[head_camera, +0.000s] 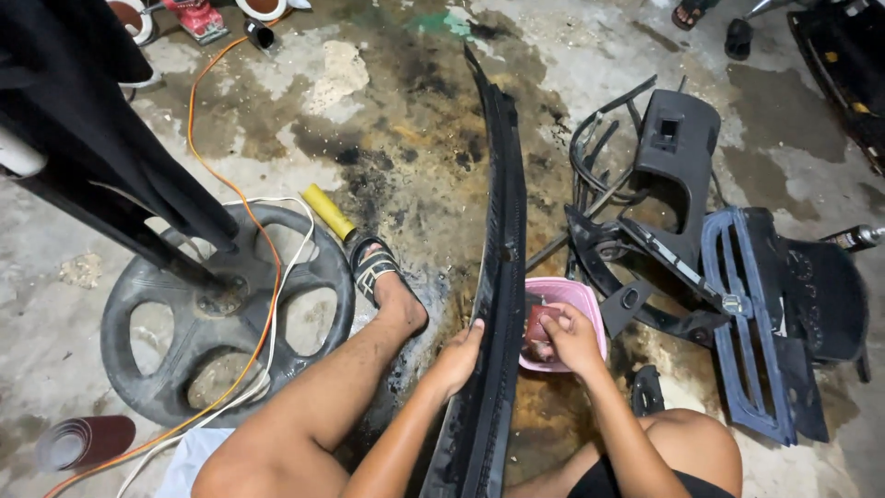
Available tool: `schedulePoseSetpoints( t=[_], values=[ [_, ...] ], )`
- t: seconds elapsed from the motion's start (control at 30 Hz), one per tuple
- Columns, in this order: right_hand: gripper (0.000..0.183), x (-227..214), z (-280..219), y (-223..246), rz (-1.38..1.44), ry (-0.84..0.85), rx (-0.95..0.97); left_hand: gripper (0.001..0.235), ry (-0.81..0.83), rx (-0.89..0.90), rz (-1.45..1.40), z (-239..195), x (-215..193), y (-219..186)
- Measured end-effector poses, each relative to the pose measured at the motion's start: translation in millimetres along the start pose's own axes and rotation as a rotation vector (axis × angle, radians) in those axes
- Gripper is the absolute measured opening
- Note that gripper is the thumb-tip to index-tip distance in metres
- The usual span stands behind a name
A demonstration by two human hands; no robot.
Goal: The person sits on the floor and sands a long black plastic car part using a sanding block. They repeatedly rub the sanding block along the surface of the part, occasionally dipping it into a pink container of water.
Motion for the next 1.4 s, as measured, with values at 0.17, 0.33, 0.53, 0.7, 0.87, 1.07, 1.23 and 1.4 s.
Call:
schedulePoseSetpoints(
  t=[0.17, 0.33, 0.53, 0.7, 0.87, 1.07, 1.23, 1.4],
  values=[
    [0.033, 26, -46, 27, 0.122, 0.037, -0.006, 0.08, -0.014, 0.016, -0.027, -3, 1, -5],
    [0.034, 49, -63, 36, 0.176, 0.094, 0.01, 0.076, -0.037, 0.029, 0.051, 0, 0, -5],
    [0.031, 64, -60, 22, 0.056, 0.079, -0.065, 0.072, -0.067, 0.04, 0.041, -6, -1, -12],
    [0.023, 76, -83, 43, -0.155, -0.032, -0.089, 0.069, -0.084, 0.004, 0.034, -4, 0, -2],
    [0.026, 75, -69, 17, -0.33, -0.217, -0.173, 0.066, -0.082, 0.017, -0.016, 5, 5, 7],
    [0.026, 61, -47, -32, -0.122, -0.31, -0.117, 0.043, -0.128, 0.123, -0.101, 9, 5, 7],
    [0.024, 65, -26, -13, -0.219, -0.31, -0.199, 0.044, -0.08, 0.096, -0.189, -1, 5, 3],
    [0.034, 72, 41, 17, -0.432, -0.458, -0.101, 0.038, -0.063, 0.083, -0.196, -6, 3, 0]
  ],
)
Point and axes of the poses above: each hand's wrist, its own z-axis towards the middle knuckle, its own x-axis out of the palm, y = z × x, the point moved 7 cm from there along z, towards the middle knuckle, and after that the axes turned 4 degrees about x, right-handed, at the moved point
